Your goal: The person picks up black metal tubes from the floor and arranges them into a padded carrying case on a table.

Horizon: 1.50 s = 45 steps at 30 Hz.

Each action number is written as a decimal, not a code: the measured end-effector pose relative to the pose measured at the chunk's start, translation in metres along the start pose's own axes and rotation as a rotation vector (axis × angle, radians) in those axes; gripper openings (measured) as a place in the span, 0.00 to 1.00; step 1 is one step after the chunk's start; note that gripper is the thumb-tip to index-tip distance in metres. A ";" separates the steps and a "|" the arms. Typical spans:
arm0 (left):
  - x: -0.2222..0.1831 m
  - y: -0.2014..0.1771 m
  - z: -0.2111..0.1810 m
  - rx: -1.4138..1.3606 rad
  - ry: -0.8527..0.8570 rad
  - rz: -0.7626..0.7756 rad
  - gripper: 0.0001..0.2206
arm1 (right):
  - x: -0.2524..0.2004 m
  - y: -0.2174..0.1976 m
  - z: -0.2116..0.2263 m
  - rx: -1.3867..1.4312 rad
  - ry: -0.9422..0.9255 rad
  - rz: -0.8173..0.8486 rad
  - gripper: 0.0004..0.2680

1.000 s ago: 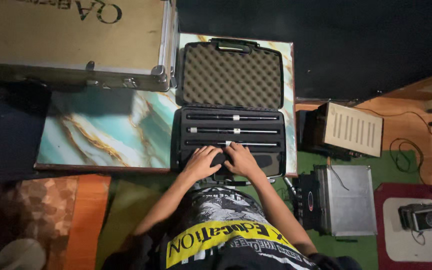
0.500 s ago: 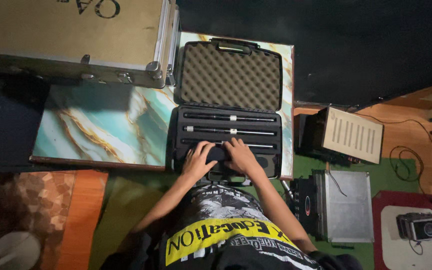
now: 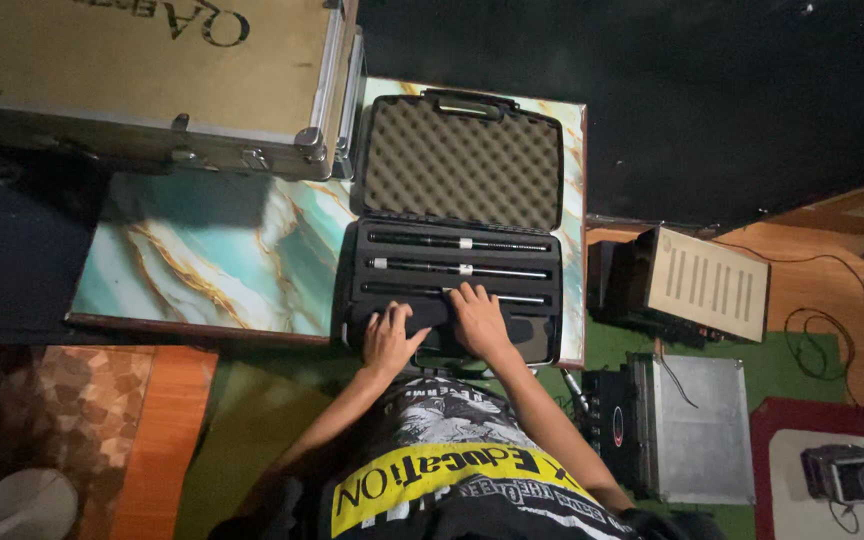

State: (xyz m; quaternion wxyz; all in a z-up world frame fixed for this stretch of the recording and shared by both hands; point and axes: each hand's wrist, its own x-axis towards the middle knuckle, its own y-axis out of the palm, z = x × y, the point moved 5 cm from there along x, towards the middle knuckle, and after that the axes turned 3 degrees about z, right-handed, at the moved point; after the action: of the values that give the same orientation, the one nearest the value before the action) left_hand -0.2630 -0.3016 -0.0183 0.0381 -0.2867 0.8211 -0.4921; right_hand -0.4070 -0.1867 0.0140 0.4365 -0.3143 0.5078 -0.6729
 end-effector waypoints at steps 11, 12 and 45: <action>0.021 -0.049 -0.038 -0.085 0.248 -0.080 0.14 | -0.006 0.003 -0.005 0.036 -0.016 -0.045 0.18; 0.024 -0.047 -0.040 -0.094 0.259 -0.031 0.12 | -0.006 0.005 -0.006 0.064 0.001 -0.010 0.21; 0.012 0.009 0.000 -0.401 -0.008 0.210 0.16 | -0.008 0.047 -0.011 -0.021 0.020 0.511 0.16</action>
State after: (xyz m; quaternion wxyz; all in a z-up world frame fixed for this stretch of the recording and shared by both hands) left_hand -0.2772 -0.3048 -0.0227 0.0346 -0.2032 0.9277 -0.3111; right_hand -0.4007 -0.1792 -0.0338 0.5839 -0.1737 0.5821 -0.5385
